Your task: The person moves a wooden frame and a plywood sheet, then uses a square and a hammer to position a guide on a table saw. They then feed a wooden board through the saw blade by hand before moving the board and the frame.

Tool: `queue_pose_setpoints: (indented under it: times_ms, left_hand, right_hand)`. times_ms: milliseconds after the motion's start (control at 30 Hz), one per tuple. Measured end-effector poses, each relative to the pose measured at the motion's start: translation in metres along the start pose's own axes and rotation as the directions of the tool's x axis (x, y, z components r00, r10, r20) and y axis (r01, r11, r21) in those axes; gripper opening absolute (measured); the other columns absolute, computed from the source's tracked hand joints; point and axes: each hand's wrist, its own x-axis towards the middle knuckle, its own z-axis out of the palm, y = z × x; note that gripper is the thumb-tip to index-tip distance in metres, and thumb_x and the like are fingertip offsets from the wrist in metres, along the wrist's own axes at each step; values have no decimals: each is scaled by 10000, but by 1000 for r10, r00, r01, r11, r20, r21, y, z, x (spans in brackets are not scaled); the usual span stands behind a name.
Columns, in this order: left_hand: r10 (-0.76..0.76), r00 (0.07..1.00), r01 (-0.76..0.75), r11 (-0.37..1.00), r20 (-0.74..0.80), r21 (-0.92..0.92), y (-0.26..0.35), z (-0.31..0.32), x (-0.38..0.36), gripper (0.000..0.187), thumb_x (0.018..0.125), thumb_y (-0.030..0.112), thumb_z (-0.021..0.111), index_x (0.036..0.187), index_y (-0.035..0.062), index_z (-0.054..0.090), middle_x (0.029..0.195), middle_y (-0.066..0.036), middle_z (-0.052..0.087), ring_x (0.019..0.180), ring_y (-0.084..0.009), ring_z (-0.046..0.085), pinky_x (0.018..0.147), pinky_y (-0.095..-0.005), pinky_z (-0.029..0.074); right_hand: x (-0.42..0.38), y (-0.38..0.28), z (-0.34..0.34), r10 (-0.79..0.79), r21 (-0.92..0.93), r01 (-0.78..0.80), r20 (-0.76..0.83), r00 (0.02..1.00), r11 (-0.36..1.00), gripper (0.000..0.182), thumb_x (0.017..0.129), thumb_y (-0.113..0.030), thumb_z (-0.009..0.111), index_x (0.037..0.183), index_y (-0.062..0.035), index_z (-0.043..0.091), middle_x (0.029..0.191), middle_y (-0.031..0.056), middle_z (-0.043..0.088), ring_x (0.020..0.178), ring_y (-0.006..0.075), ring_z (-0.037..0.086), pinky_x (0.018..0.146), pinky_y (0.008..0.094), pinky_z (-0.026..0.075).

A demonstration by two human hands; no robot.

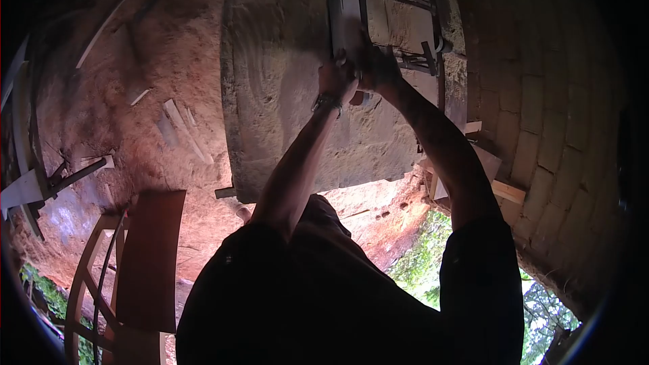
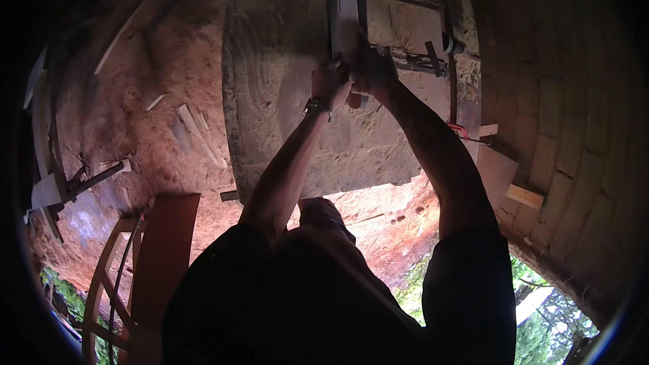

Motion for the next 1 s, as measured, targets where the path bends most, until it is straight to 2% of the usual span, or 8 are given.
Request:
queue_pose_setpoints:
  times_ms: [100, 200, 400, 633, 667, 800, 900, 1000]
  left_hand:
    - [59, 998, -59, 998, -18, 1, -1, 5, -1, 436, 885, 171, 607, 1287, 2, 621, 913, -205, 732, 836, -273, 742, 744, -360, 576]
    - [17, 997, -20, 999, -71, -43, 5, 9, -5, 405, 893, 166, 598, 1261, 2, 641, 889, -210, 729, 804, -264, 743, 708, -360, 569]
    - [11, 985, -5, 999, -169, 38, 27, 11, -14, 363, 893, 136, 612, 1225, 5, 672, 873, -230, 720, 791, -255, 744, 675, -349, 565]
    - [60, 947, -40, 997, -316, 69, 40, 22, -14, 358, 885, 219, 657, 1186, 30, 706, 800, -213, 722, 750, -265, 741, 674, -346, 569]
    - [34, 947, -30, 999, -318, 20, 47, 19, -16, 352, 881, 229, 661, 1164, 27, 717, 793, -220, 717, 747, -281, 739, 679, -362, 568]
    - [159, 899, -76, 974, -407, 212, 40, 26, -10, 345, 863, 227, 661, 1162, 68, 727, 866, -253, 712, 824, -345, 731, 719, -407, 571]
    - [139, 881, -107, 990, -452, 95, 48, 28, -13, 338, 856, 222, 656, 1160, 96, 731, 907, -260, 707, 865, -370, 719, 732, -423, 573]
    - [84, 903, -88, 996, -421, 11, 76, 22, -22, 331, 854, 219, 651, 1153, 102, 736, 928, -253, 711, 892, -375, 713, 752, -429, 573]
  right_hand:
    - [1, 6, -9, -23, 38, 21, 54, 998, 999, 1067, 604, -427, 882, 1496, -142, 371, 1543, 220, 290, 1170, 301, 619, 1017, 574, 435]
    - [1, 7, -27, 15, 62, -26, 165, 986, 998, 1022, 622, -441, 876, 1482, -180, 389, 1567, 217, 249, 1211, 307, 607, 1049, 603, 417]
    - [2, 17, -30, -69, 43, 62, 171, 983, 997, 861, 713, -485, 803, 1449, -255, 420, 1600, 225, 175, 1241, 317, 598, 1077, 643, 388]
    - [-1, 38, -42, -117, 128, 96, 168, 979, 987, 784, 742, -533, 752, 1428, -308, 445, 1589, 241, 193, 1253, 326, 589, 1051, 684, 385]
    - [1, 40, -40, -113, 131, 94, 149, 982, 987, 777, 743, -544, 746, 1424, -319, 450, 1583, 243, 206, 1254, 328, 588, 1051, 689, 382]
    - [0, 46, -47, -188, 113, 174, 131, 973, 978, 758, 748, -615, 704, 1415, -347, 463, 1548, 246, 273, 1250, 333, 588, 1050, 694, 381]
    - [-5, 49, -46, -186, 107, 183, 22, 982, 977, 768, 742, -647, 684, 1415, -349, 465, 1526, 241, 301, 1247, 337, 587, 1061, 695, 369]
    - [-17, 58, -75, -220, 207, 189, 139, 966, 960, 775, 738, -666, 668, 1414, -348, 462, 1521, 245, 313, 1229, 356, 596, 1071, 698, 353]
